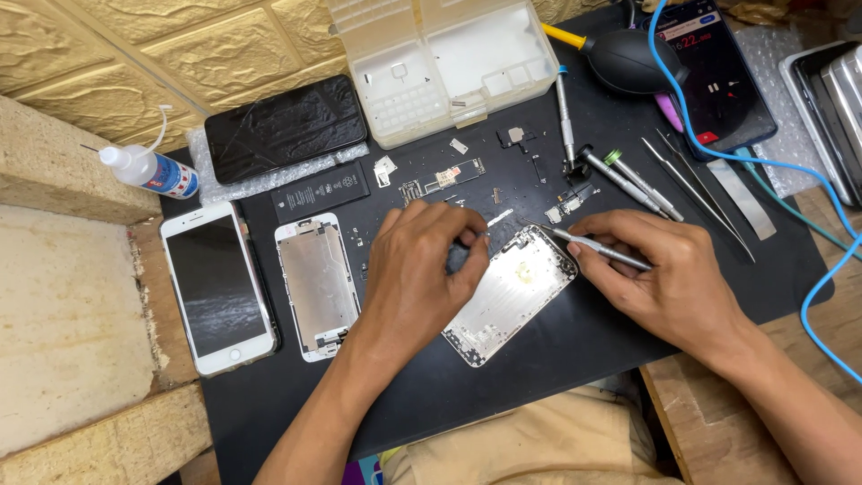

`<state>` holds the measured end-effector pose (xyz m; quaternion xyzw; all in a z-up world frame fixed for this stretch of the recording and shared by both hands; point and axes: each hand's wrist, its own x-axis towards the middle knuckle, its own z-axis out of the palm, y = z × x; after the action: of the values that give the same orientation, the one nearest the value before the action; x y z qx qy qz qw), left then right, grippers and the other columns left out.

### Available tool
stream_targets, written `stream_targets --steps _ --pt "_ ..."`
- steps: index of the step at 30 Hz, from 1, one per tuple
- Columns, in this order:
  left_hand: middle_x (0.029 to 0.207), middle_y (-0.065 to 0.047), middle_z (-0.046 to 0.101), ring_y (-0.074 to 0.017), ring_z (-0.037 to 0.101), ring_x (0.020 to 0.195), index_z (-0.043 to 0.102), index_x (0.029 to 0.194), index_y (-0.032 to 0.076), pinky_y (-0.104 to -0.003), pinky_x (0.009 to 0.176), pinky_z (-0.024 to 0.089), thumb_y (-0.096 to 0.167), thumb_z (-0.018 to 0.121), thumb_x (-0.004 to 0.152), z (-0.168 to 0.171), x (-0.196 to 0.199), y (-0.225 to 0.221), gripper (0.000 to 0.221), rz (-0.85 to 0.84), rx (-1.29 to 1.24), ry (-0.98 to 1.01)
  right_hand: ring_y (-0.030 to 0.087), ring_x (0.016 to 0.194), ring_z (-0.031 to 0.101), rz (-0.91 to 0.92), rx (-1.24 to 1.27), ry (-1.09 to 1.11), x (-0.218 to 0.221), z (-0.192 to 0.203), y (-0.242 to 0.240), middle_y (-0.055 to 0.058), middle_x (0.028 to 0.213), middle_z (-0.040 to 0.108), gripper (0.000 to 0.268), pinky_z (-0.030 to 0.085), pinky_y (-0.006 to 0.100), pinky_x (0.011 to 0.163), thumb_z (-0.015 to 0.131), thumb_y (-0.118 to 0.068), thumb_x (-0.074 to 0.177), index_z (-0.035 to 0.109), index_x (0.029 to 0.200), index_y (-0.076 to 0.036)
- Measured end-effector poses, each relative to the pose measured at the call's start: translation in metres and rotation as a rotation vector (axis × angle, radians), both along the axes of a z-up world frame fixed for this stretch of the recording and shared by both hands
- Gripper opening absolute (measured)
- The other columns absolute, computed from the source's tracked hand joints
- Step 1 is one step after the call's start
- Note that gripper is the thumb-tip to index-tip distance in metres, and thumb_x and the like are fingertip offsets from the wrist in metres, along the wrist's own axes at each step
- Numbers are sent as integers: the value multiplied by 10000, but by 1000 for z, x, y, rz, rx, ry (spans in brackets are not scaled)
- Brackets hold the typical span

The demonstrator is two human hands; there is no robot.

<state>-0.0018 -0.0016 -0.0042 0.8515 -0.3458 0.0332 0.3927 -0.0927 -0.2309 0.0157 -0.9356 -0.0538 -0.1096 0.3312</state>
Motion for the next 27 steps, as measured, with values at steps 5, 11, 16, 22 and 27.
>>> stream_targets --steps 5,11,16,22,27 --pt "824 19 683 -233 569 776 756 956 126 -384 732 407 157 693 919 -10 -4 -4 80 -80 70 -82 144 716 700 -42 12 -38 -19 -9 7 84 962 769 117 539 252 621 714 -100 930 728 990 -1" --pt "860 11 685 -240 561 790 747 923 127 -382 722 401 132 693 927 -10 -6 -4 54 -110 85 -132 113 503 494 -50 4 -110 -32 -22 15 42 865 714 69 401 243 495 688 -66 948 721 992 -26" --pt "845 10 675 -243 549 776 733 878 115 -385 707 404 117 709 926 -6 -6 -5 53 -112 68 -154 119 570 559 -42 6 -148 -31 -24 18 63 887 716 56 451 222 484 692 -52 951 707 987 -12" --pt "851 14 674 -236 545 774 733 886 119 -380 706 401 133 719 934 -6 -7 -5 52 -116 82 -155 133 590 593 -10 -24 -156 -31 -27 18 85 907 724 77 491 241 472 689 -57 957 704 1003 2" --pt "859 8 675 -240 540 779 733 903 116 -386 705 394 139 725 932 -5 -7 -4 38 -130 98 -148 149 587 594 -14 -53 -183 -30 -28 18 93 912 724 77 491 268 516 709 -42 956 707 1016 6"
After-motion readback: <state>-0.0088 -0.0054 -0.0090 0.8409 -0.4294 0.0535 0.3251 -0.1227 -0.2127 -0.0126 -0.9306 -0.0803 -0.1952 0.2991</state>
